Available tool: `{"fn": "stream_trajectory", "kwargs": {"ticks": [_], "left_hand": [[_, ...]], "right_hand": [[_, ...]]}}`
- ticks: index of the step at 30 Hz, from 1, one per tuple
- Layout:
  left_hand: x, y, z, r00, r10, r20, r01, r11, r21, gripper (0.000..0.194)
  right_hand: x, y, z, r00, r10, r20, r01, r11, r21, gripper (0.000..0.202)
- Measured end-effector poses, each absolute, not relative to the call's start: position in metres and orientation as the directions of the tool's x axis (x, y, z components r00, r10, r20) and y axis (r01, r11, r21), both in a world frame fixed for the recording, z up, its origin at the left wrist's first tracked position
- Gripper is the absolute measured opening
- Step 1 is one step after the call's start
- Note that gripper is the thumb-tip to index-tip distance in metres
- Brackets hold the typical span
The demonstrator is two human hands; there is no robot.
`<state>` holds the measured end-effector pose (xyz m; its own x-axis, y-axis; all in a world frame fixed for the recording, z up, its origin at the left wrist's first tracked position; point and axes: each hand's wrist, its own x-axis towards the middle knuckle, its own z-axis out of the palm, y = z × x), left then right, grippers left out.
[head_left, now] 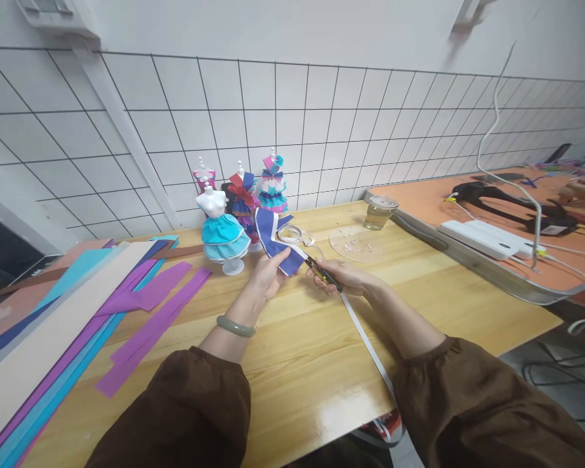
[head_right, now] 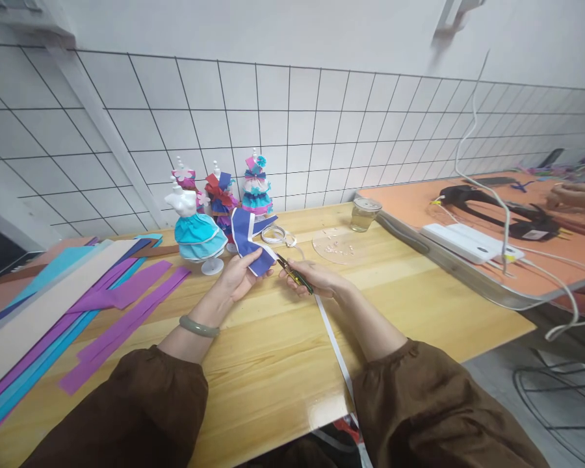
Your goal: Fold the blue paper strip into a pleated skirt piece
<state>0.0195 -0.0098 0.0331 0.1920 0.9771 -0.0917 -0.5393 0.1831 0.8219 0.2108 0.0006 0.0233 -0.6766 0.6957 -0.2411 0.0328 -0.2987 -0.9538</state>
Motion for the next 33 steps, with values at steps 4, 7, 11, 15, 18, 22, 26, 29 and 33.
{"fn": "stream_trajectory", "kwargs": {"ticks": [4, 7, 11, 15, 18, 22, 26, 29, 33], "left_hand": [[0.022, -0.007, 0.028, 0.164, 0.983, -0.077, -0.529, 0.153, 0.835, 0.020], [0.023, -0.005, 0.024, 0.154, 0.986, -0.064, -0.543, 0.138, 0.828, 0.020], [0.022, -0.002, 0.020, 0.142, 0.989, -0.039, -0.554, 0.112, 0.825, 0.022], [0.020, 0.000, 0.017, 0.116, 0.992, -0.059, -0.558, 0.114, 0.822, 0.021], [0.018, 0.001, 0.016, 0.110, 0.992, -0.067, -0.564, 0.118, 0.817, 0.022], [0.016, 0.002, 0.011, 0.112, 0.987, -0.114, -0.530, 0.156, 0.834, 0.026], [0.014, 0.005, 0.005, 0.087, 0.986, -0.142, -0.499, 0.167, 0.850, 0.028], [0.014, 0.006, 0.004, 0.091, 0.987, -0.131, -0.527, 0.159, 0.835, 0.025], [0.015, 0.003, 0.006, 0.099, 0.986, -0.135, -0.495, 0.166, 0.853, 0.025]], "right_hand": [[0.210, 0.001, 0.022, -0.685, 0.687, -0.243, -0.005, -0.338, -0.941, 0.039], [0.209, 0.001, 0.020, -0.693, 0.676, -0.252, -0.011, -0.360, -0.933, 0.038], [0.208, 0.001, 0.020, -0.691, 0.672, -0.267, -0.007, -0.375, -0.927, 0.039], [0.208, 0.001, 0.022, -0.691, 0.667, -0.278, -0.023, -0.406, -0.914, 0.038], [0.209, 0.003, 0.022, -0.679, 0.677, -0.283, -0.060, -0.435, -0.898, 0.038], [0.209, 0.008, 0.020, -0.657, 0.690, -0.305, -0.068, -0.456, -0.887, 0.043], [0.207, 0.007, 0.020, -0.588, 0.749, -0.305, -0.001, -0.377, -0.926, 0.051], [0.205, 0.005, 0.021, -0.444, 0.861, -0.247, 0.071, -0.241, -0.968, 0.048], [0.202, 0.001, 0.023, -0.442, 0.869, -0.224, 0.047, -0.227, -0.973, 0.047]]}}
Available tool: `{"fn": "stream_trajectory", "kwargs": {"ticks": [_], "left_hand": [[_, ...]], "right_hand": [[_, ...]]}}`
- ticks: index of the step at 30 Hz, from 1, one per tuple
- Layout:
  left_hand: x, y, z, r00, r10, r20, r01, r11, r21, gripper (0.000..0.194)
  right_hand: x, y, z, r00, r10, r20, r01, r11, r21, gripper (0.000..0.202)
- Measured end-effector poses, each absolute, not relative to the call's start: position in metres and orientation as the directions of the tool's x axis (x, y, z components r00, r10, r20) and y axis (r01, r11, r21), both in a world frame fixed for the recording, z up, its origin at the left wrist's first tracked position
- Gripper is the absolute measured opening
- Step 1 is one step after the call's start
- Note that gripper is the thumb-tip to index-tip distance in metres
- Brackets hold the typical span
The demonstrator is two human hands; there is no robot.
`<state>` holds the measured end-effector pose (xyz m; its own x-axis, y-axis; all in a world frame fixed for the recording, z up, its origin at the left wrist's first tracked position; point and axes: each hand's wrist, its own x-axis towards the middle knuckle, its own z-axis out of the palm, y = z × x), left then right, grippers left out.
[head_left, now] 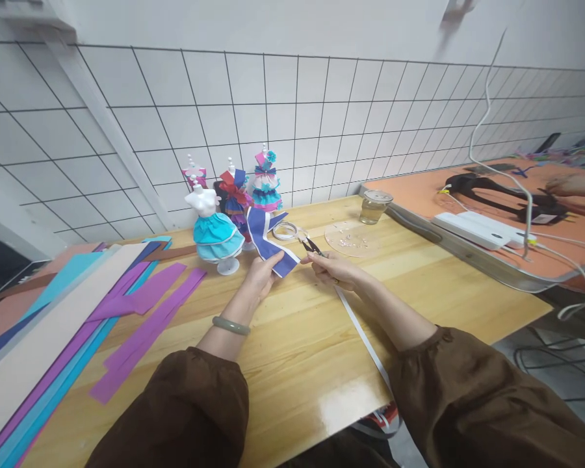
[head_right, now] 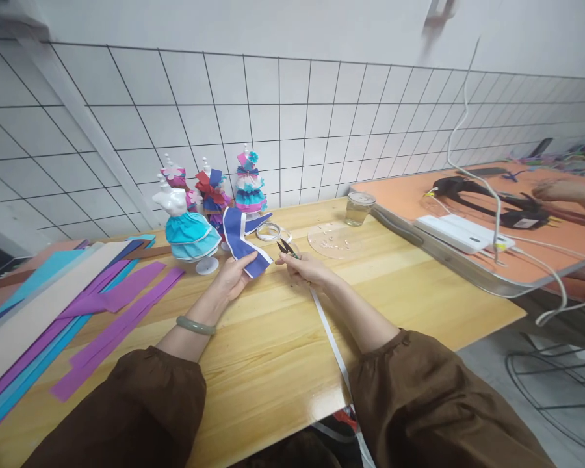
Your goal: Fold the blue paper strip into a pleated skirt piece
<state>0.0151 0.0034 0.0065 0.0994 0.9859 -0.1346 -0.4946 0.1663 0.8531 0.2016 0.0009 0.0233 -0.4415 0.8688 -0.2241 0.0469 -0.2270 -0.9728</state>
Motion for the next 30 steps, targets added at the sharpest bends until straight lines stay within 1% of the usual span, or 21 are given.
{"fn": "stream_trajectory", "kwargs": {"ticks": [2, 5, 12, 16, 19, 24, 27, 30], "left_hand": [[0.016, 0.002, 0.007, 0.096, 0.986, -0.135, -0.458, 0.165, 0.873, 0.026], [0.018, 0.002, 0.006, 0.111, 0.986, -0.122, -0.438, 0.159, 0.885, 0.029], [0.025, -0.001, 0.002, 0.131, 0.976, -0.175, -0.427, 0.215, 0.878, 0.031], [0.026, -0.002, 0.005, 0.110, 0.970, -0.219, -0.440, 0.245, 0.864, 0.032], [0.023, 0.000, 0.008, 0.061, 0.976, -0.210, -0.508, 0.211, 0.835, 0.031], [0.017, 0.004, 0.012, 0.006, 0.988, -0.154, -0.570, 0.130, 0.811, 0.031], [0.015, 0.005, 0.013, -0.016, 0.991, -0.133, -0.584, 0.098, 0.806, 0.032], [0.016, 0.005, 0.013, -0.047, 0.989, -0.139, -0.589, 0.085, 0.804, 0.032]], "right_hand": [[0.199, 0.000, 0.023, -0.472, 0.859, -0.199, 0.021, -0.214, -0.976, 0.044], [0.196, -0.002, 0.021, -0.472, 0.864, -0.173, 0.029, -0.181, -0.983, 0.035], [0.193, -0.004, 0.019, -0.455, 0.876, -0.161, 0.051, -0.155, -0.987, 0.032], [0.194, -0.005, 0.020, -0.465, 0.876, -0.129, 0.065, -0.112, -0.992, 0.032], [0.195, -0.004, 0.020, -0.464, 0.874, -0.142, 0.055, -0.131, -0.990, 0.033], [0.194, -0.004, 0.018, -0.510, 0.842, -0.178, 0.067, -0.167, -0.984, 0.050], [0.192, -0.007, 0.017, -0.508, 0.843, -0.177, 0.108, -0.141, -0.984, 0.048], [0.190, -0.010, 0.018, -0.537, 0.827, -0.167, 0.108, -0.129, -0.986, 0.044]]}}
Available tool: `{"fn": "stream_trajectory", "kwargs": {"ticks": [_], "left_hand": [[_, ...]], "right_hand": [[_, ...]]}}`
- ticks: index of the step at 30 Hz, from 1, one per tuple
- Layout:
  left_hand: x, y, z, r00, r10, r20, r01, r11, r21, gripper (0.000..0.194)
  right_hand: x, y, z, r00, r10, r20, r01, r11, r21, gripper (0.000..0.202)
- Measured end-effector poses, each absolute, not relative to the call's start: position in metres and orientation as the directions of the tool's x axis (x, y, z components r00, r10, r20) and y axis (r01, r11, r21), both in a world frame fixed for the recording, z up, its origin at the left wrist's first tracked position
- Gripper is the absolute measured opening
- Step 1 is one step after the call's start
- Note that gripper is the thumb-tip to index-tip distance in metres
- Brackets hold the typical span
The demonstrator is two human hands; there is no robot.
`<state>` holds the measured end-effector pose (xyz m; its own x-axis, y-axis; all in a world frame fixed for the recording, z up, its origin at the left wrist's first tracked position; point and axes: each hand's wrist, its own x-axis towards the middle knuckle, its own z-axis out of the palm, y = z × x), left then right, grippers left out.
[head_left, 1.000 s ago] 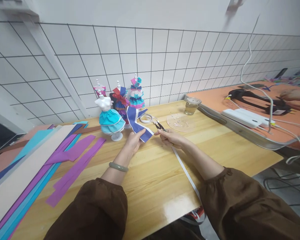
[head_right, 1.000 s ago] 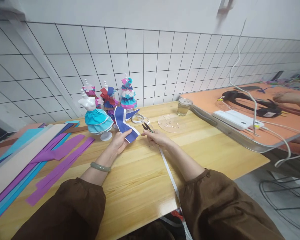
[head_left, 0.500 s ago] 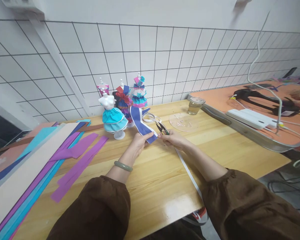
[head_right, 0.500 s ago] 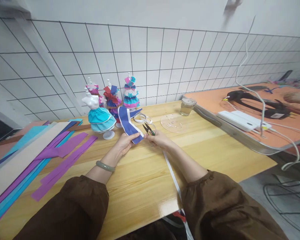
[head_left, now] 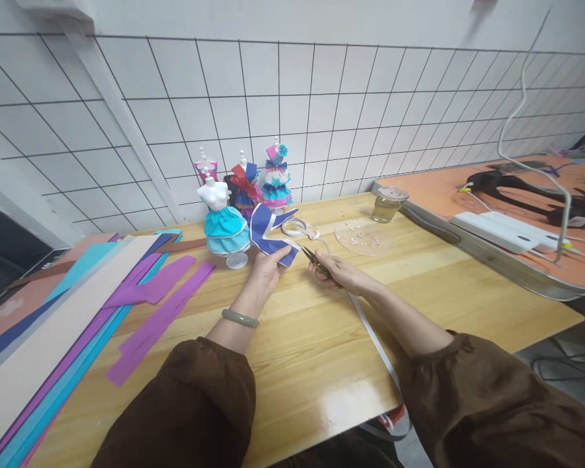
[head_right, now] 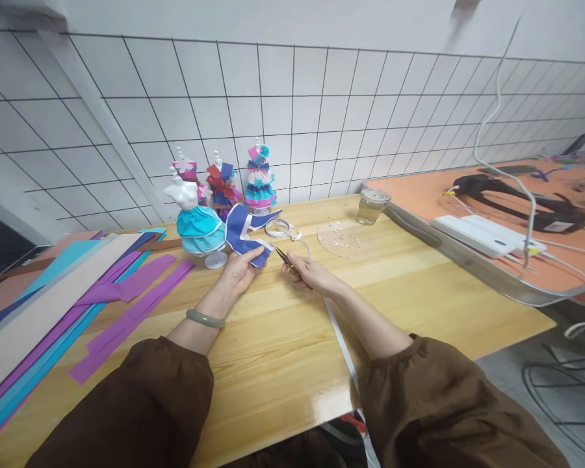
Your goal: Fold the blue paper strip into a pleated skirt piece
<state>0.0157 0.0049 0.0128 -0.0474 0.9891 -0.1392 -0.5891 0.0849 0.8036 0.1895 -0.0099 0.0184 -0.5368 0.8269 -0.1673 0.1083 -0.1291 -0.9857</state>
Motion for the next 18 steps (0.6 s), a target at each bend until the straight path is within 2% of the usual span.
{"fn": "stream_trajectory", "kwargs": {"ticks": [8, 18], "left_hand": [[0.020, 0.007, 0.007, -0.055, 0.994, -0.096, -0.578, 0.047, 0.815, 0.034], [0.022, 0.008, 0.000, -0.017, 0.999, 0.033, -0.472, -0.037, 0.881, 0.034]], "right_hand": [[0.187, -0.018, 0.026, -0.541, 0.830, -0.136, 0.180, -0.044, -0.983, 0.044], [0.188, -0.020, 0.028, -0.545, 0.831, -0.116, 0.179, -0.020, -0.984, 0.043]]}}
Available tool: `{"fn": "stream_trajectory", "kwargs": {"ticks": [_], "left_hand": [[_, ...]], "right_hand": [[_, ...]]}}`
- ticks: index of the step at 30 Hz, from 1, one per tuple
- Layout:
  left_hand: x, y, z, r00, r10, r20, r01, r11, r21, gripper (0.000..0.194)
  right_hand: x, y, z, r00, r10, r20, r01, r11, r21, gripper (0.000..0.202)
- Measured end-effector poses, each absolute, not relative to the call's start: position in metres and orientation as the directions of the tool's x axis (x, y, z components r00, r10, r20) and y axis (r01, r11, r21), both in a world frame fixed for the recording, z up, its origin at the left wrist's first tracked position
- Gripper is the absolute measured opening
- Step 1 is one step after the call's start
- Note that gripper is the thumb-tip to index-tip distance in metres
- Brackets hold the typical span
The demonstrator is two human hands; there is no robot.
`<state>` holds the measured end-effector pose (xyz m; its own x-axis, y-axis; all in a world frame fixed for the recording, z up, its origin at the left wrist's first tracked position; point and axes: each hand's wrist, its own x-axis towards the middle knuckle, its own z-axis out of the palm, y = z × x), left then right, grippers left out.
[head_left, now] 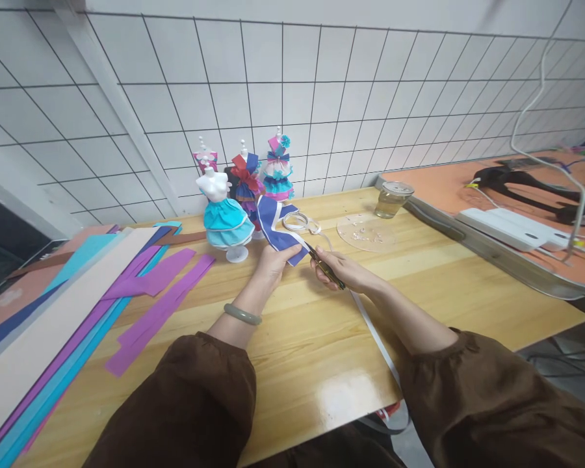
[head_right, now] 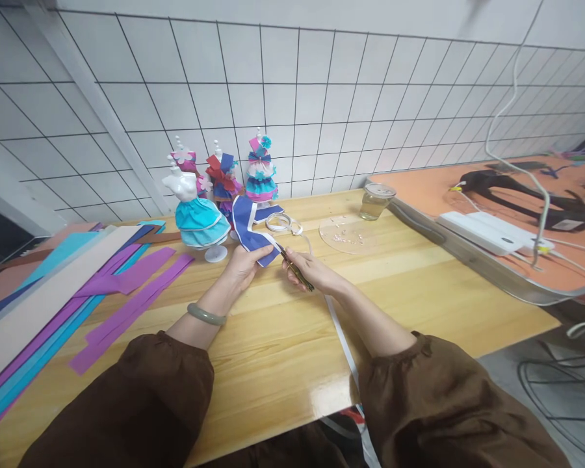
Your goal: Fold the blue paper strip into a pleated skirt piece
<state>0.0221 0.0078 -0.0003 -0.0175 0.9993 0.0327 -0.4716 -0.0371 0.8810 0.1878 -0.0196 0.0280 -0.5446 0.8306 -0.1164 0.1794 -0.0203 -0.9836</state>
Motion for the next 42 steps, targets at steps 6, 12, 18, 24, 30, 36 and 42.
{"fn": "stream_trajectory", "kwargs": {"ticks": [6, 12, 18, 24, 30, 36, 42], "left_hand": [[0.022, 0.007, 0.001, 0.003, 0.999, 0.042, -0.437, -0.036, 0.899, 0.034], [0.022, 0.009, -0.001, 0.000, 0.999, 0.042, -0.422, -0.038, 0.906, 0.037], [0.023, 0.005, 0.002, 0.016, 1.000, 0.013, -0.457, -0.004, 0.889, 0.034], [0.023, 0.005, 0.002, 0.007, 1.000, 0.007, -0.474, -0.003, 0.880, 0.035], [0.022, 0.007, -0.002, 0.006, 0.999, 0.031, -0.466, -0.025, 0.885, 0.035], [0.023, 0.007, -0.003, 0.013, 0.999, 0.048, -0.460, -0.037, 0.887, 0.037], [0.023, 0.007, -0.003, 0.012, 0.999, 0.032, -0.473, -0.022, 0.881, 0.037]], "right_hand": [[0.187, -0.020, 0.029, -0.537, 0.835, -0.121, 0.195, -0.016, -0.981, 0.043], [0.188, -0.017, 0.024, -0.544, 0.832, -0.110, 0.168, -0.020, -0.986, 0.042], [0.188, -0.015, 0.021, -0.548, 0.828, -0.120, 0.140, -0.051, -0.989, 0.042], [0.188, -0.014, 0.018, -0.548, 0.826, -0.128, 0.138, -0.061, -0.989, 0.042], [0.188, -0.014, 0.018, -0.553, 0.825, -0.116, 0.118, -0.060, -0.991, 0.042], [0.187, -0.014, 0.018, -0.543, 0.830, -0.125, 0.127, -0.066, -0.990, 0.043], [0.188, -0.014, 0.018, -0.540, 0.831, -0.132, 0.136, -0.069, -0.988, 0.044]]}}
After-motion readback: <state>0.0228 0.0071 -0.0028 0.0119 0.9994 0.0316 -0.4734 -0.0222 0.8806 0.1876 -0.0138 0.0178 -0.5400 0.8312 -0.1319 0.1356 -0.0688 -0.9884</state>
